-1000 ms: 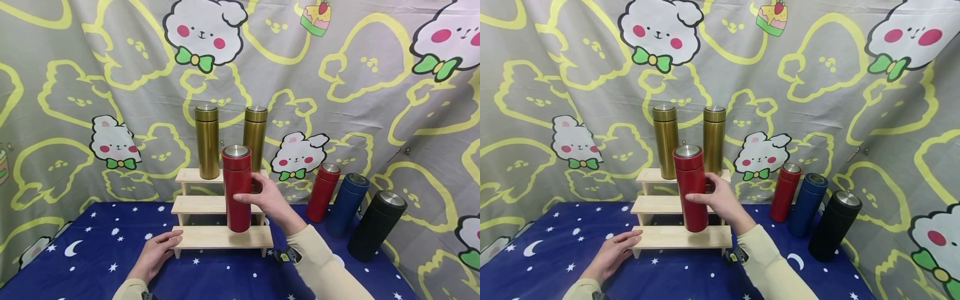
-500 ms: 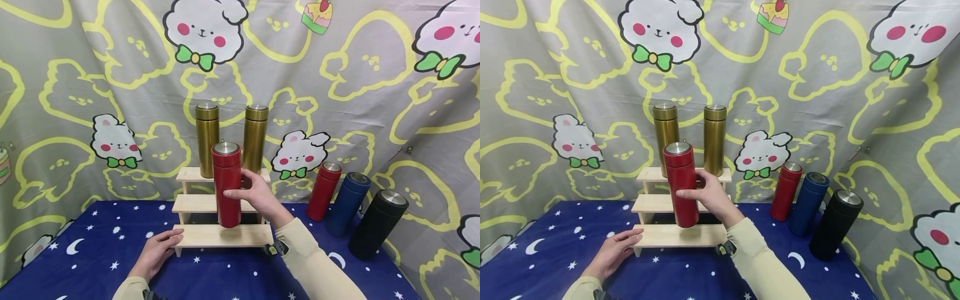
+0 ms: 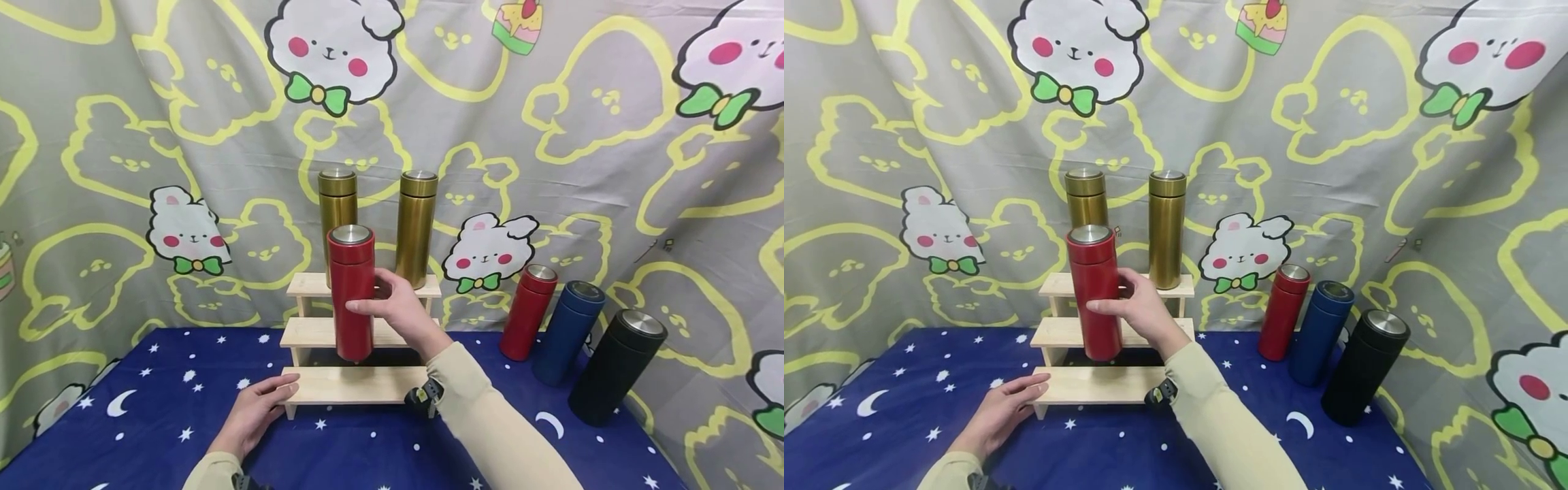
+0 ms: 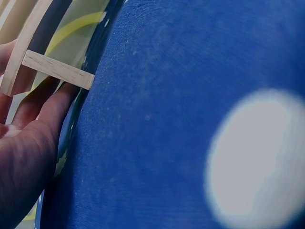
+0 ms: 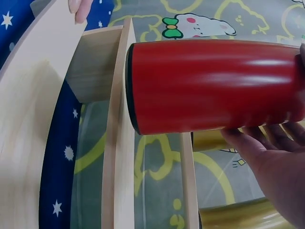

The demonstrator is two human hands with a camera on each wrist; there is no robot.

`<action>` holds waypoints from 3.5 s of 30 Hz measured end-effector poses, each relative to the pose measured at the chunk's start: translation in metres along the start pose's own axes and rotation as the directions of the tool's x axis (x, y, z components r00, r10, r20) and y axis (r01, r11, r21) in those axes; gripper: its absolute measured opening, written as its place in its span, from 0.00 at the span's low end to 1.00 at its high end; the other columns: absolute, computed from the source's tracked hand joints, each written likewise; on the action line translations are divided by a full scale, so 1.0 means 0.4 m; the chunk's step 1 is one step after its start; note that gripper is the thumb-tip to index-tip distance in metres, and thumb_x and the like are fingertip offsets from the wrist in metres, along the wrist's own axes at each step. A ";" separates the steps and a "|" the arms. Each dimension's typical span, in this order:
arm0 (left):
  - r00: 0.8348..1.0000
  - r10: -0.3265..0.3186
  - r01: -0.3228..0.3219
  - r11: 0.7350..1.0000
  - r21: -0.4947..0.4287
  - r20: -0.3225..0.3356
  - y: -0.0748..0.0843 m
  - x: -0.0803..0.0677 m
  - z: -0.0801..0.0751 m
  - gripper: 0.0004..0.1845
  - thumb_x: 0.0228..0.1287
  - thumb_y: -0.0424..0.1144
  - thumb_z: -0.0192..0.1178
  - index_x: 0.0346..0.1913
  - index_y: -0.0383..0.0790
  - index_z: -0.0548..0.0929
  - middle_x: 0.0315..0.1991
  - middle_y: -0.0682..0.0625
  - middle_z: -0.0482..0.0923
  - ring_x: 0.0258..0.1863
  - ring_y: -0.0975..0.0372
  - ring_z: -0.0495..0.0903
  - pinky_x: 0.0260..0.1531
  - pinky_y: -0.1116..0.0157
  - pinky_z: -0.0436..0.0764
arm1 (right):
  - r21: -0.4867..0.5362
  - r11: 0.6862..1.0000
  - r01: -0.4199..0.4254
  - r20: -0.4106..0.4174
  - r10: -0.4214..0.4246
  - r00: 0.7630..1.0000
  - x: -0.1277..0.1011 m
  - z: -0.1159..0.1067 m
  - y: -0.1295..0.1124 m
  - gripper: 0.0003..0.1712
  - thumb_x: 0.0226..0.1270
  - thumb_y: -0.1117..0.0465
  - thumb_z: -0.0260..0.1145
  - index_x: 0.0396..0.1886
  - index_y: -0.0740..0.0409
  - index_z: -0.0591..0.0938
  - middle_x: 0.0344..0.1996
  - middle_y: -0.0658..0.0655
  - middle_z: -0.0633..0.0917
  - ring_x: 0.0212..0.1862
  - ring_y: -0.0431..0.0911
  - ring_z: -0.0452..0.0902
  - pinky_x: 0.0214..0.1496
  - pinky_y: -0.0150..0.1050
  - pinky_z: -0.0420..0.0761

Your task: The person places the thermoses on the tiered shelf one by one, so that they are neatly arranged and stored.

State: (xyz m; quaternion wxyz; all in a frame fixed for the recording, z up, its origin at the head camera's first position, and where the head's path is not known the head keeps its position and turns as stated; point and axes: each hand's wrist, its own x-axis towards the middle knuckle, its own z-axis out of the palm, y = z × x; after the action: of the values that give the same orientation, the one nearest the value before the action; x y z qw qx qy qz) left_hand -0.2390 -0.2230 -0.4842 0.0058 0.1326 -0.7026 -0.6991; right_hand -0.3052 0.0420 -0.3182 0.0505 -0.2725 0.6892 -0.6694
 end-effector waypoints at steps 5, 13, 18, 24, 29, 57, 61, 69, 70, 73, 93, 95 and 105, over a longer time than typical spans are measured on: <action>1.000 -0.002 0.002 1.000 -0.007 0.002 -0.002 -0.004 -0.001 0.23 0.59 0.41 0.72 0.55 0.33 0.84 0.63 0.37 0.71 0.50 0.59 0.77 0.50 0.60 0.79 | 0.010 1.000 0.021 -0.001 -0.021 1.000 0.020 0.018 -0.002 0.34 0.58 0.60 0.74 0.64 0.56 0.74 0.53 0.57 0.81 0.54 0.52 0.77 0.53 0.48 0.80; 1.000 -0.011 0.011 1.000 -0.008 0.010 -0.002 -0.005 -0.004 0.23 0.59 0.41 0.72 0.55 0.33 0.84 0.64 0.37 0.70 0.50 0.59 0.77 0.50 0.60 0.79 | 0.033 0.999 0.020 0.004 -0.020 1.000 0.048 0.034 -0.002 0.34 0.58 0.59 0.75 0.65 0.53 0.74 0.54 0.55 0.80 0.55 0.51 0.76 0.56 0.48 0.77; 1.000 -0.017 0.017 1.000 -0.003 0.009 0.003 -0.007 -0.004 0.23 0.59 0.42 0.71 0.55 0.33 0.84 0.65 0.36 0.69 0.50 0.59 0.77 0.53 0.57 0.79 | 0.027 0.999 0.019 -0.003 -0.019 1.000 0.065 0.042 0.002 0.35 0.58 0.57 0.75 0.66 0.51 0.74 0.54 0.53 0.80 0.56 0.49 0.75 0.57 0.49 0.76; 1.000 -0.011 0.010 1.000 0.012 0.024 0.006 -0.005 -0.001 0.24 0.60 0.44 0.71 0.56 0.34 0.84 0.67 0.35 0.66 0.53 0.58 0.76 0.57 0.52 0.75 | 0.045 0.999 0.002 -0.040 0.000 0.999 0.082 0.048 0.015 0.35 0.58 0.59 0.75 0.66 0.52 0.74 0.54 0.52 0.80 0.56 0.49 0.75 0.58 0.49 0.75; 1.000 -0.010 0.010 1.000 0.000 0.018 0.006 -0.005 0.001 0.23 0.59 0.42 0.71 0.55 0.34 0.84 0.66 0.35 0.68 0.52 0.58 0.77 0.55 0.54 0.77 | 0.067 0.997 -0.024 -0.049 0.027 0.998 0.089 0.057 0.029 0.36 0.59 0.61 0.74 0.67 0.54 0.72 0.56 0.54 0.78 0.58 0.50 0.74 0.59 0.49 0.75; 1.000 0.002 -0.002 1.000 -0.023 0.014 0.003 0.001 0.002 0.21 0.60 0.40 0.71 0.54 0.32 0.84 0.63 0.36 0.71 0.48 0.60 0.78 0.52 0.57 0.79 | 0.039 0.998 0.045 -0.127 -0.040 0.991 0.063 0.041 0.067 0.38 0.60 0.57 0.75 0.68 0.54 0.70 0.58 0.53 0.78 0.61 0.48 0.71 0.60 0.46 0.75; 1.000 0.009 -0.008 0.999 -0.039 0.021 0.000 0.002 -0.001 0.21 0.60 0.38 0.70 0.54 0.31 0.84 0.62 0.38 0.72 0.46 0.61 0.79 0.48 0.61 0.80 | 0.029 0.997 0.072 -0.133 -0.068 0.989 0.047 0.023 0.073 0.36 0.61 0.59 0.74 0.67 0.59 0.71 0.58 0.57 0.79 0.62 0.51 0.72 0.60 0.45 0.75; 1.000 -0.009 0.009 1.000 -0.027 0.014 0.000 0.000 -0.003 0.22 0.60 0.39 0.71 0.54 0.31 0.84 0.63 0.36 0.71 0.46 0.60 0.79 0.52 0.56 0.79 | 0.025 0.996 0.088 -0.135 -0.083 0.987 0.014 -0.006 0.095 0.32 0.64 0.61 0.71 0.66 0.65 0.71 0.60 0.65 0.77 0.61 0.52 0.73 0.61 0.44 0.75; 1.000 -0.009 0.010 1.000 -0.029 0.015 0.000 0.000 -0.003 0.21 0.60 0.39 0.71 0.54 0.31 0.84 0.63 0.37 0.71 0.46 0.60 0.79 0.52 0.56 0.79 | 0.030 0.996 0.084 -0.137 -0.079 0.987 0.009 -0.011 0.096 0.32 0.65 0.61 0.70 0.65 0.65 0.71 0.59 0.65 0.78 0.60 0.52 0.74 0.60 0.44 0.75; 1.000 -0.006 0.007 0.999 -0.033 0.018 0.000 0.001 -0.002 0.21 0.60 0.38 0.71 0.54 0.31 0.84 0.63 0.37 0.71 0.46 0.61 0.79 0.51 0.58 0.80 | 0.027 0.996 0.080 -0.160 -0.075 0.984 -0.009 -0.030 0.097 0.28 0.66 0.61 0.69 0.63 0.65 0.73 0.57 0.62 0.79 0.59 0.51 0.75 0.59 0.42 0.76; 1.000 -0.003 0.004 1.000 -0.027 0.026 0.000 0.002 -0.001 0.21 0.61 0.39 0.70 0.55 0.31 0.83 0.63 0.37 0.71 0.46 0.61 0.78 0.51 0.58 0.79 | -0.130 0.992 0.002 -0.182 -0.026 0.983 -0.154 -0.172 0.112 0.27 0.68 0.60 0.67 0.63 0.63 0.73 0.57 0.63 0.79 0.61 0.53 0.73 0.61 0.43 0.74; 1.000 -0.002 0.003 1.000 -0.026 0.025 0.001 0.001 -0.002 0.21 0.61 0.39 0.70 0.55 0.31 0.83 0.63 0.37 0.71 0.46 0.61 0.78 0.51 0.58 0.79 | -0.141 0.990 0.006 -0.188 -0.033 0.982 -0.168 -0.184 0.111 0.27 0.68 0.61 0.67 0.64 0.64 0.73 0.58 0.65 0.78 0.61 0.54 0.73 0.61 0.43 0.74; 1.000 0.002 -0.002 1.000 -0.028 0.028 0.002 0.000 -0.004 0.21 0.61 0.39 0.70 0.55 0.32 0.84 0.63 0.38 0.71 0.47 0.61 0.78 0.52 0.57 0.79 | -0.215 0.976 -0.038 -0.277 -0.024 0.961 -0.244 -0.250 0.110 0.29 0.68 0.58 0.68 0.65 0.63 0.72 0.59 0.62 0.79 0.61 0.53 0.73 0.61 0.43 0.75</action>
State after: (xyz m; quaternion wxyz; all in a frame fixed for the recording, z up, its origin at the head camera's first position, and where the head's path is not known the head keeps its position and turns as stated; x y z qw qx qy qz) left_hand -0.2389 -0.2245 -0.4834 -0.0016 0.1219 -0.6930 -0.7105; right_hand -0.2795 0.1727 -0.3789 -0.0744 -0.1775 0.7596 -0.6212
